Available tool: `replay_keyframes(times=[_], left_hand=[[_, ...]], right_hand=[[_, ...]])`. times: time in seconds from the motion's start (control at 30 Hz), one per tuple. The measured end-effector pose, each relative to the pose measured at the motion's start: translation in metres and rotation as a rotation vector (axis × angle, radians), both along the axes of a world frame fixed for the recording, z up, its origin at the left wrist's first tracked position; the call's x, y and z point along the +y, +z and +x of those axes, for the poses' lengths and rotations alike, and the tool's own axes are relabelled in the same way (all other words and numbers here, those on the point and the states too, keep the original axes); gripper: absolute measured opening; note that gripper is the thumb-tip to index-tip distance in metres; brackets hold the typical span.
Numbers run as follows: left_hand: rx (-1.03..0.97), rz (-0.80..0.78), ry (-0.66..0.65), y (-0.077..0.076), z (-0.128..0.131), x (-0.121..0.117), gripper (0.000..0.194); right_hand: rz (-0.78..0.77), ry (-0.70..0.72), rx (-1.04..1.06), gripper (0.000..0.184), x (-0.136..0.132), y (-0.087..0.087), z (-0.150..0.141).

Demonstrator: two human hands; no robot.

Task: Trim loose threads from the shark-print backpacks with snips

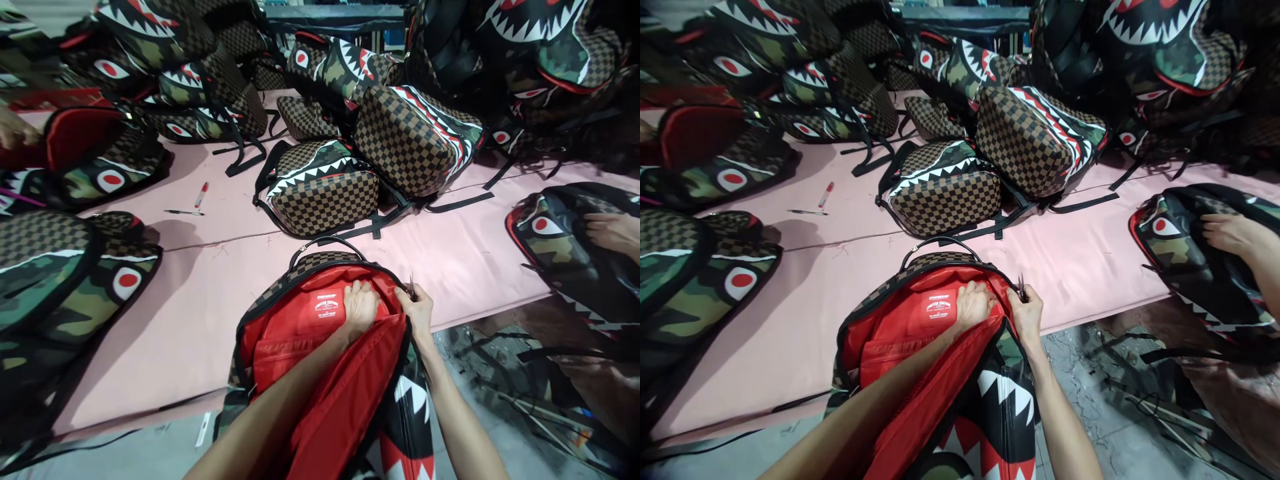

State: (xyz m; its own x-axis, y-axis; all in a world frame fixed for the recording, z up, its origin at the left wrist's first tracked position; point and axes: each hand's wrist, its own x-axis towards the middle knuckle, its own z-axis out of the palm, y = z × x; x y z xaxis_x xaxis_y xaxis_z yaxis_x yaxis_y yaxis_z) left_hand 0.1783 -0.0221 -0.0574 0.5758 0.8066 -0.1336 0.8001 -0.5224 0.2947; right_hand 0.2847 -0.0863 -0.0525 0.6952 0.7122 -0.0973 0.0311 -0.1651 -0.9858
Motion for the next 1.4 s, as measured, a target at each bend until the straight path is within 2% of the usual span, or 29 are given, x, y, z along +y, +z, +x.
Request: replay_keyframes(times=[0.13, 0.3, 0.4, 0.53, 0.7, 0.93, 1.03, 1.1, 1.2, 1.23, 1.33, 1.4], left_hand=[[-0.01, 0.035, -0.026, -0.001, 0.005, 0.004, 0.021], [-0.013, 0.167, -0.12, -0.006, 0.003, 0.002, 0.016], [-0.073, 0.205, -0.084, -0.01, -0.005, -0.002, 0.017], [-0.19, 0.18, -0.035, -0.018, -0.016, -0.005, 0.012], [-0.219, 0.147, 0.018, -0.021, -0.018, -0.004, 0.013], [-0.119, 0.155, -0.07, -0.021, -0.009, -0.002, 0.016], [-0.09, 0.158, -0.093, -0.019, -0.007, -0.001, 0.019], [-0.085, 0.154, -0.096, -0.018, -0.006, -0.001, 0.016], [-0.092, 0.138, -0.076, -0.019, -0.007, 0.0, 0.014], [-0.102, 0.13, -0.062, -0.021, -0.008, 0.0, 0.015], [-0.157, 0.086, -0.02, -0.025, -0.01, 0.001, 0.014], [-0.2, 0.058, -0.006, -0.026, -0.011, 0.001, 0.012]], right_hand=[[-0.011, -0.003, 0.023, 0.022, 0.001, -0.001, -0.001], [-0.016, -0.001, 0.018, 0.023, -0.001, -0.003, -0.001], [-0.009, 0.019, -0.015, 0.023, -0.003, -0.004, 0.002], [-0.015, 0.039, -0.033, 0.023, -0.003, -0.006, 0.006], [-0.037, 0.039, -0.035, 0.023, 0.0, -0.006, 0.006], [-0.038, 0.034, -0.043, 0.023, 0.002, -0.003, -0.002], [-0.059, 0.075, -0.097, 0.026, -0.001, -0.001, -0.001], [-0.087, 0.112, -0.219, 0.032, -0.006, 0.004, 0.004], [-0.142, 0.181, -0.56, 0.047, -0.02, 0.018, 0.013], [-0.151, 0.222, -0.687, 0.045, -0.024, 0.023, 0.015], [-0.11, 0.406, -1.021, 0.022, -0.033, 0.036, 0.02], [-0.094, 0.5, -1.235, 0.019, -0.034, 0.04, 0.02]])
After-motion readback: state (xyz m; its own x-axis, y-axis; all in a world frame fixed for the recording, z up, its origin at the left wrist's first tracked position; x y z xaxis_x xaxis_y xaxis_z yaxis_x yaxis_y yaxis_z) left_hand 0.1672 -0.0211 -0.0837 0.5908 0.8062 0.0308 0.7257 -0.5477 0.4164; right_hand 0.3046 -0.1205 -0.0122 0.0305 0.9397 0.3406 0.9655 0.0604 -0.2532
